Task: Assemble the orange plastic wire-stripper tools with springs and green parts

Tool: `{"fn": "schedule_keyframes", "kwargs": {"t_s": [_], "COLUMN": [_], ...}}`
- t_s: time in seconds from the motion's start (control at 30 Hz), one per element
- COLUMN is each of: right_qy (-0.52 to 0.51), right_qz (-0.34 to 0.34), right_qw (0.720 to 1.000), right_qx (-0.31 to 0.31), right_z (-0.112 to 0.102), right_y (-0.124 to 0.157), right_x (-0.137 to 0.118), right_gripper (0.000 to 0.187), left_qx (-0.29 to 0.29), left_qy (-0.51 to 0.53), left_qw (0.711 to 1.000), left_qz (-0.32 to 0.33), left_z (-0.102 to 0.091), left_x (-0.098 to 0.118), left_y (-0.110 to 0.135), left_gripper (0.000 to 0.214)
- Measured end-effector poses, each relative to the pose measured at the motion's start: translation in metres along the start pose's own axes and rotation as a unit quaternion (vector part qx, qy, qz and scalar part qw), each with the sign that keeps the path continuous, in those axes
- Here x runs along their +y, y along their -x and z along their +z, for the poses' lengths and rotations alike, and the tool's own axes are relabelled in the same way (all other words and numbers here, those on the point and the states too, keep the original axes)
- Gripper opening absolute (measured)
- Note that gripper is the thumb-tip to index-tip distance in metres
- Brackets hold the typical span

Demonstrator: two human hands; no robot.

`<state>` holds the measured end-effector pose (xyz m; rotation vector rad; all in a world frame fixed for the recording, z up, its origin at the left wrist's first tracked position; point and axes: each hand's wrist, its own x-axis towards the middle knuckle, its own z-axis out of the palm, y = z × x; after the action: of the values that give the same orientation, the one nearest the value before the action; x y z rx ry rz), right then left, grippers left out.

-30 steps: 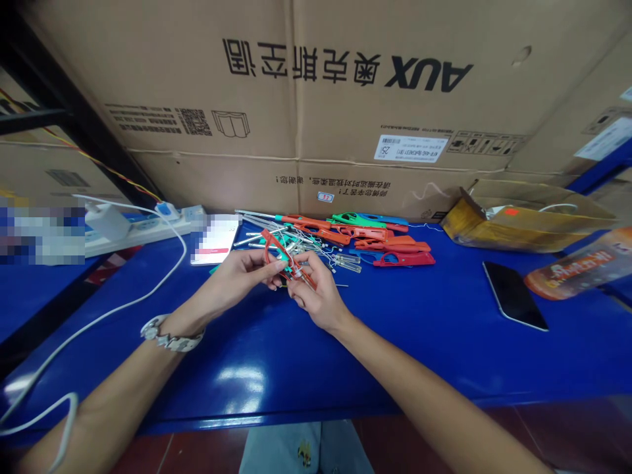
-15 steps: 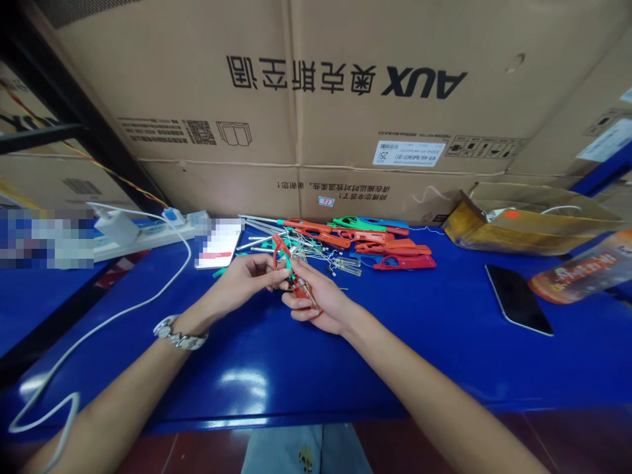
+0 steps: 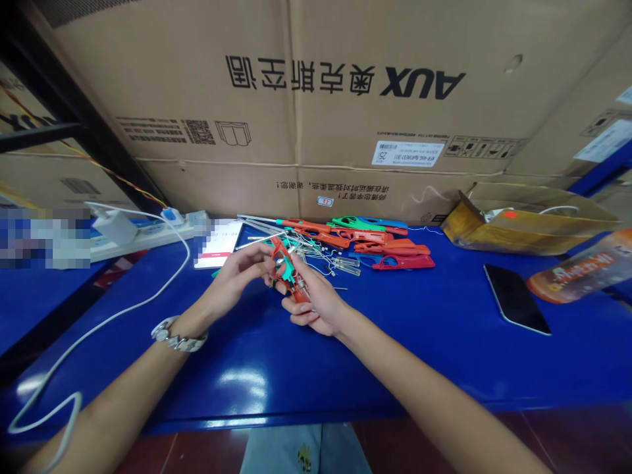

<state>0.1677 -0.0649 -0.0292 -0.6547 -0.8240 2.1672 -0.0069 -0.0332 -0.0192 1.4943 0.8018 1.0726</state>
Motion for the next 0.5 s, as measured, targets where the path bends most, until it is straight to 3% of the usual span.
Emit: {"fn": "schedule_keyframes", "kwargs": {"t_s": [0.2, 0.33, 0.5], "right_qy": [0.012, 0.064, 0.202], "right_qz": [0.003, -0.042, -0.118], "right_qw": [1.000, 0.997, 0.969], "right_qx": [-0.025, 0.014, 0.079], "right_z": [-0.002, -0.003, -0.005], "right_y": [0.000, -0.002, -0.009], "right_x": [-0.002, 0.002, 0.012], "right_gripper": [0.044, 0.030, 0.040], "left_qx": [-0.048, -0.044, -0.046], "left_qy": [0.009, 0.025, 0.034], "left_qw": [0.998, 0.996, 0.994], "left_qz": [-0.051, -0.073, -0.093], "left_z": [0.005, 0.006, 0.006], "left_x": [0.000, -0.004, -0.008], "left_y": [0.002, 0.001, 0.000], "left_gripper": [0.026, 0.030, 0.031]}}
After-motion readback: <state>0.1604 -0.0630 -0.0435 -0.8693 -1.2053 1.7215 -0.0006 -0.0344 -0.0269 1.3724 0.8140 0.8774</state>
